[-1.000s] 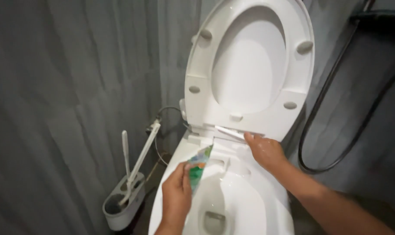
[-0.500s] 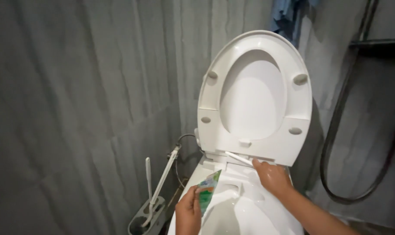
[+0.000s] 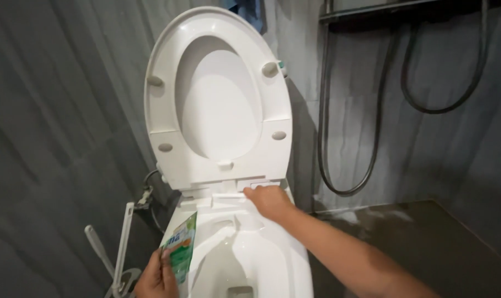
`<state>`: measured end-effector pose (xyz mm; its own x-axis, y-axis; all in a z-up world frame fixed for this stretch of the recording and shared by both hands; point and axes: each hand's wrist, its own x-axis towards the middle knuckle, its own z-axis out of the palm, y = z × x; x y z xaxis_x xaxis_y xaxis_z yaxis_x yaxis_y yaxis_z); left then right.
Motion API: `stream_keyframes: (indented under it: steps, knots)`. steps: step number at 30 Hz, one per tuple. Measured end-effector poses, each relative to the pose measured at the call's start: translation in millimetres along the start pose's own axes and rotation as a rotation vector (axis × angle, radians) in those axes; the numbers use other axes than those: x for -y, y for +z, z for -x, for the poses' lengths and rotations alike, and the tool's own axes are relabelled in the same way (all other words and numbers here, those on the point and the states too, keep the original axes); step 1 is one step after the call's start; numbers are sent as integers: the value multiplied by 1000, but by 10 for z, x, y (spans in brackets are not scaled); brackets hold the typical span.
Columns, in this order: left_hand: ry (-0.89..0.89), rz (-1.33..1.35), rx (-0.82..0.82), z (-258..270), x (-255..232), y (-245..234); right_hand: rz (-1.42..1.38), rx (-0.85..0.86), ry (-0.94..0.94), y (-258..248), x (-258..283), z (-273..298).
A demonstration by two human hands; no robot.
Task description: The recorder scrubs various parts of a toilet and a sink using a cleaning brush and a sponge with liquid cleanser.
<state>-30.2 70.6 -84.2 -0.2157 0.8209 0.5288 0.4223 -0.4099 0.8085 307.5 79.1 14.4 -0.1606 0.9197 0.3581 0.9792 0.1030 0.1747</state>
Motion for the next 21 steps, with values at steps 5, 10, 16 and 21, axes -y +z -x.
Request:
stream_keyframes:
  steps: [5,10,16,21]
  knots:
    - [-9,-76,12,51,-355,-68,-55,-137,-12,83,-119,75]
    - [-35,234,-84,24,-683,-14,-362,-598,-152,124,-113,-31]
    - [-56,205,-106,-282,-1187,34,41,-67,-18,-110,139,-67]
    - [5,217,-185,-303,-921,-25,-16,7,-75,33,176,-102]
